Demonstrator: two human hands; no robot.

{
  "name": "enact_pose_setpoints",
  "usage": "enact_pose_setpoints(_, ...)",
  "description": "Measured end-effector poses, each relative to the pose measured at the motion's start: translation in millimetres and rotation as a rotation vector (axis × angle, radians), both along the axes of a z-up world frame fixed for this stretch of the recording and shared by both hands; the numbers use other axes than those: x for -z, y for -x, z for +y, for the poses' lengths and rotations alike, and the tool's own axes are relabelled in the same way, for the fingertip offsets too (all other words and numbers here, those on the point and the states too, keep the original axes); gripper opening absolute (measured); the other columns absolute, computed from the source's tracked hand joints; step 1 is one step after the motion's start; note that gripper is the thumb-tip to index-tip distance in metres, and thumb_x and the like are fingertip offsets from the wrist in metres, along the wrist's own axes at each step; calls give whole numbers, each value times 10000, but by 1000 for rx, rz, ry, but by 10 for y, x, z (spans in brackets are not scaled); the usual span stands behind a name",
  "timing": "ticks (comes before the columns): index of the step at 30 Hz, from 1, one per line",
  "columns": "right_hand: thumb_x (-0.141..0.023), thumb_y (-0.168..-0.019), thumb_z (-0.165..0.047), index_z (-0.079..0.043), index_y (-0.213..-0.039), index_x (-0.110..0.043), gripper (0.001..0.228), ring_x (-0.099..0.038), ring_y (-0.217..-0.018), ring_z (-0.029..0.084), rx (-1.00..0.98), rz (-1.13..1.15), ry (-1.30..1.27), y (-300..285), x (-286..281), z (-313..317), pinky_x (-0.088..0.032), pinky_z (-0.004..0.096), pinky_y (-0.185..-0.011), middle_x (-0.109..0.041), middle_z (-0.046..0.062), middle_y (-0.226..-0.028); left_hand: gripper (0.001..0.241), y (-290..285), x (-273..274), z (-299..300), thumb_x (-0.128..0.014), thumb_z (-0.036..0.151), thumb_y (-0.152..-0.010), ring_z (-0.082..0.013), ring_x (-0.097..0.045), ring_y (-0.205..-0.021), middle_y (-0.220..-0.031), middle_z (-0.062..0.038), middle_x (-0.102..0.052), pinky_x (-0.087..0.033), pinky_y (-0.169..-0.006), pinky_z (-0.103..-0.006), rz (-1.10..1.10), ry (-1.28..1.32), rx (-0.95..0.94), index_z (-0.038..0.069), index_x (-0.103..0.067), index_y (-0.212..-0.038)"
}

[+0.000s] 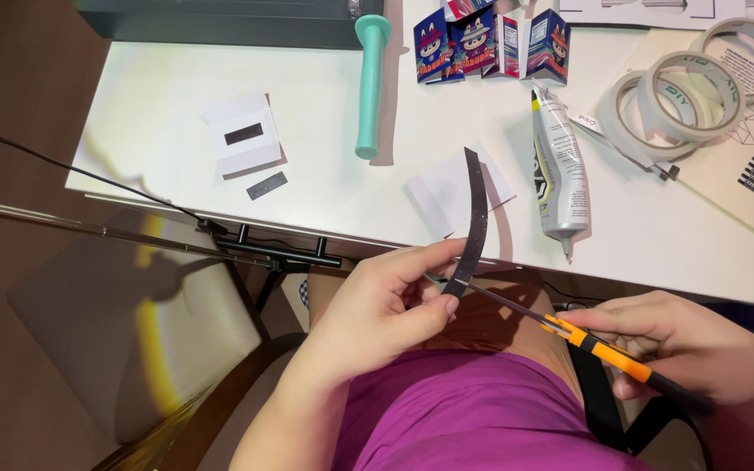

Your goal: The person applies glue to a white paper piece, then cuts and tapes a black strip before attaching it to the paper. They repeat similar steps with another paper piece, using scissors and tape to assemble small paper components.

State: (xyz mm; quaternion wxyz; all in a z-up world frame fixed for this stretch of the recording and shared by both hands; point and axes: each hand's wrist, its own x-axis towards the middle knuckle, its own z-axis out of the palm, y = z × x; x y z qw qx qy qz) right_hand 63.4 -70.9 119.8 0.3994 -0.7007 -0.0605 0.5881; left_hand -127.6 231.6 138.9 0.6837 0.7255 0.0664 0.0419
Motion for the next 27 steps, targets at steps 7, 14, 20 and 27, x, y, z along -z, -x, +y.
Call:
enact_pose_setpoints(7,-703,-627,282,0,-1422,-846,855,-551,-589,295,69,79,-7,8,55,-29,-441,372,-533,-739,196,-1015,520,-20,-50,6,-666,114,-901,-50,-566,-729,-939,21,-630,-446,-614,-211,-2,-113,5,122,-615,-1419)
enact_pose_setpoints(14,-712,-609,273,-52,-1422,-809,881,-601,-556,266,-3,72,-35,-85,171,-85,-478,349,-525,-767,148,-1146,573,-50,-83,-1,-662,179,-887,-51,-549,-673,-1024,1,-708,-485,-628,-220,46,-231,29,165,-555,-1450)
enact_pose_setpoints(20,-730,-573,253,-44,-1400,-828,884,-603,-518,287,-8,46,-48,-72,144,-135,-484,367,-478,-787,192,-1117,620,-74,-159,4,-635,105,-910,-33,-538,-682,-1019,15,-679,-480,-719,-199,67,-45,94,184,-480,-1505)
enact_pose_setpoints(27,-877,-577,37,-61,-1438,-757,874,-692,-486,303,-64,94,-128,-146,212,-233,-552,401,-480,-837,226,-1033,487,-89,-99,-31,-652,114,-937,-23,-496,-648,-717,66,-603,-434,-649,-192,25,-69,124,158,-630,-1421)
